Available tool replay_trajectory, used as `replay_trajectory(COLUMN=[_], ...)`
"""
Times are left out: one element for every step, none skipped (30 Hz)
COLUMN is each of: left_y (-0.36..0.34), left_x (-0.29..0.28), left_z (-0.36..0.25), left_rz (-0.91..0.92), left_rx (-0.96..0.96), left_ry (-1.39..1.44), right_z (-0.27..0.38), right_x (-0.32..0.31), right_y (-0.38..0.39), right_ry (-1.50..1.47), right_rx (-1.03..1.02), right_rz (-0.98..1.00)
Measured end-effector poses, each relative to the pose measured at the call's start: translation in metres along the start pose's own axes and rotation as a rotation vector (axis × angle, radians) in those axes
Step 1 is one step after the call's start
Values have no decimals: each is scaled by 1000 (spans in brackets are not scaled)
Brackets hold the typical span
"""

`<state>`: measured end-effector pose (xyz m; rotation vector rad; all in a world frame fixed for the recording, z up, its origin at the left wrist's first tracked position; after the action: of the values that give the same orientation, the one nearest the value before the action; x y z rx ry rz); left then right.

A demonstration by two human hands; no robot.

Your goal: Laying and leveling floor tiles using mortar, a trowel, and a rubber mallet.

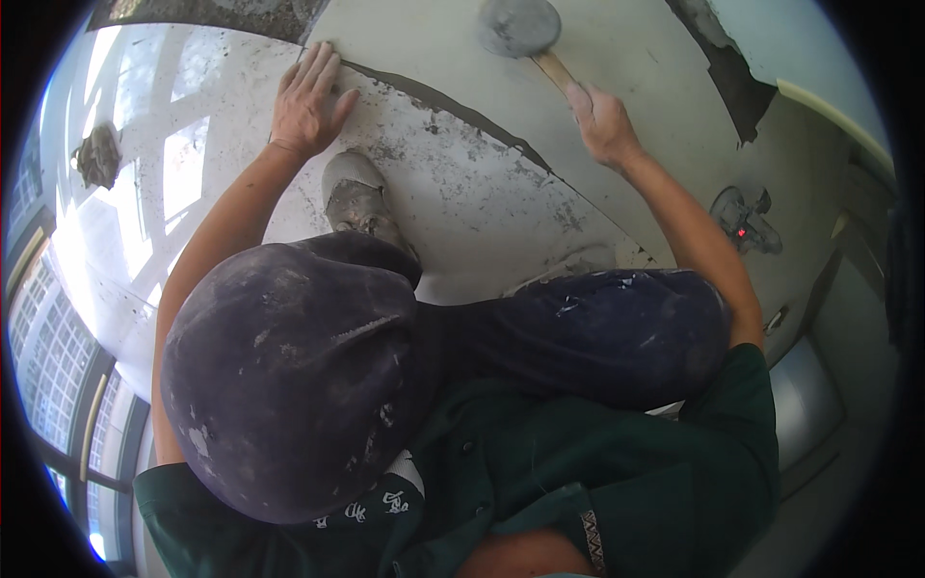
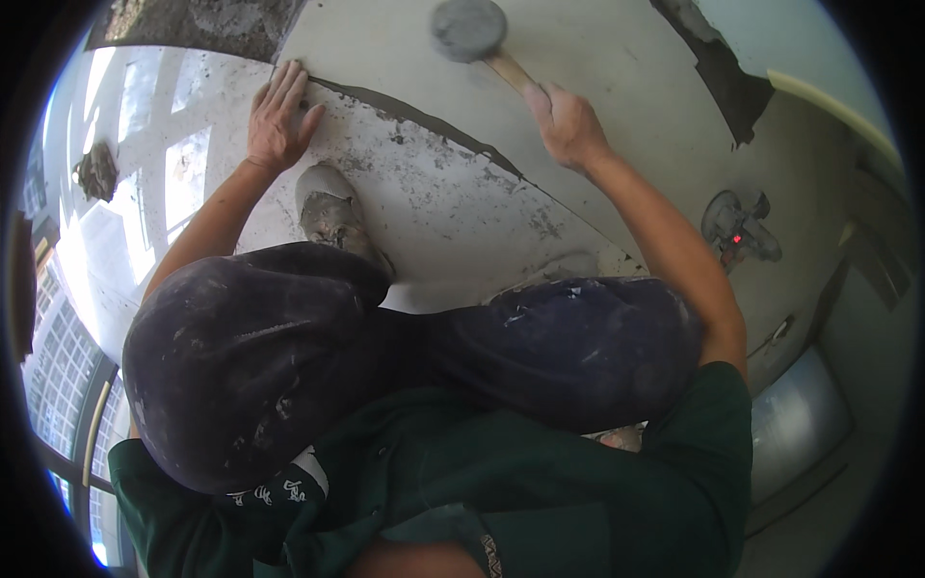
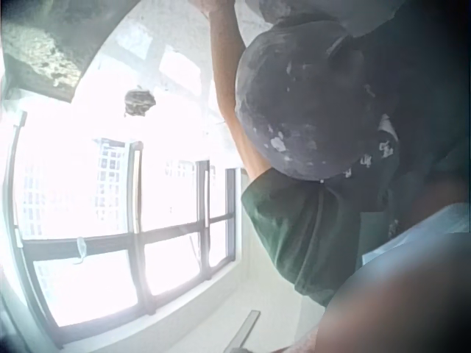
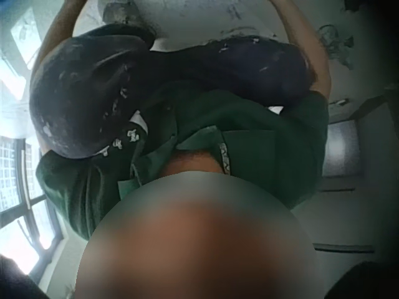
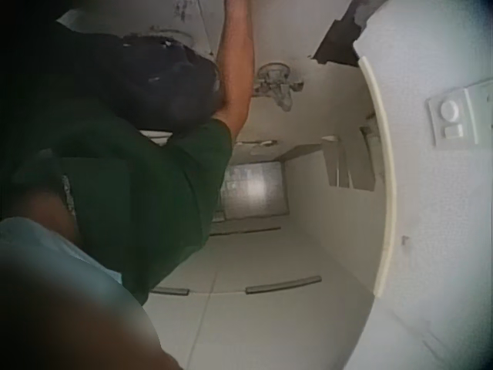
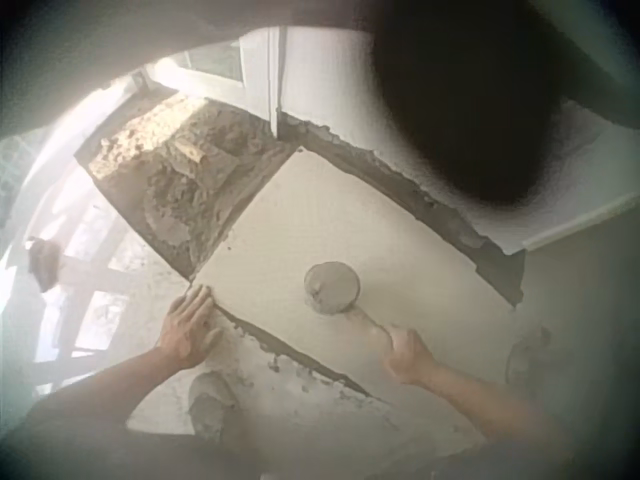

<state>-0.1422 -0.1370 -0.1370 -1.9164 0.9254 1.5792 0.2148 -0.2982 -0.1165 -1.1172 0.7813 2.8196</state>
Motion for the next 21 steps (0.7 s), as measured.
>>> replay_trajectory(left_y=[4, 4, 4, 7, 2, -2, -2, 0, 3, 7, 6, 6, 0, -2, 3, 2, -1, -6, -5, -4, 0], left_x=[0, -1, -1, -1, -2, -2, -1, 0, 2, 4, -2, -4, -3, -2, -2, 0, 4, 6, 4, 3, 1], left_z=[3, 3, 3, -2, -2, -4, -2, -2, -1, 5, 4, 4, -1, -2, -1, 1, 2, 3, 2, 0, -1], left_rz=[4, -14, -32, -23, -24, -25, -23, -27, -9, 5, -30, -7, -15, -19, -9, 9, 26, 22, 25, 27, 38], left_rx=[-4, -1, 3, 16, 10, 4, 4, 13, 12, -9, 3, -16, 7, 26, 32, 18, 6, 11, 5, -1, 9], left_ry=[-4, -9, -13, 2, 6, 10, 2, 7, -9, -37, 20, -39, -25, -19, -16, -37, -58, -62, -77, -92, -75], right_z=[24, 36, 33, 31, 27, 14, 4, -6, -13, -1, 3, -9, -29, -42, -46, -54, -61, -63, -57, -54, -64], right_x=[-4, -6, -4, -6, -13, -11, -6, -3, -6, -11, -15, -6, -5, -5, -1, 3, 7, 3, -2, -5, 5], right_y=[0, 2, 2, 8, 7, 7, 5, 4, 9, 11, 28, 47, 62, 72, 83, 84, 86, 90, 102, 113, 127], right_ry=[-37, -70, -70, -86, -97, -91, -51, -12, -9, -95, -182, -181, -144, -114, -119, -113, -107, -109, -170, -229, -235], right_rx=[-34, -61, -56, -93, -144, -135, -69, -3, 4, 2, 35, 54, 6, -47, -36, 40, 116, 115, 125, 135, 149], right_rz=[56, 103, 99, 27, -51, -59, -27, 5, -3, -18, -31, -26, -100, -169, -168, -127, -87, -94, -120, -148, -149])
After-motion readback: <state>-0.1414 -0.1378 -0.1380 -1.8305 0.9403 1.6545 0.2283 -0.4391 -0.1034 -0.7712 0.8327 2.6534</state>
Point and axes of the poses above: each hand's wrist, its own y-axis away from the middle knuckle, its own x-axis out of the palm, z = x × y, the point moved 8 cm from there along -y, towards the middle knuckle, and after that the axes turned 3 degrees about z, right-handed, at the moved point
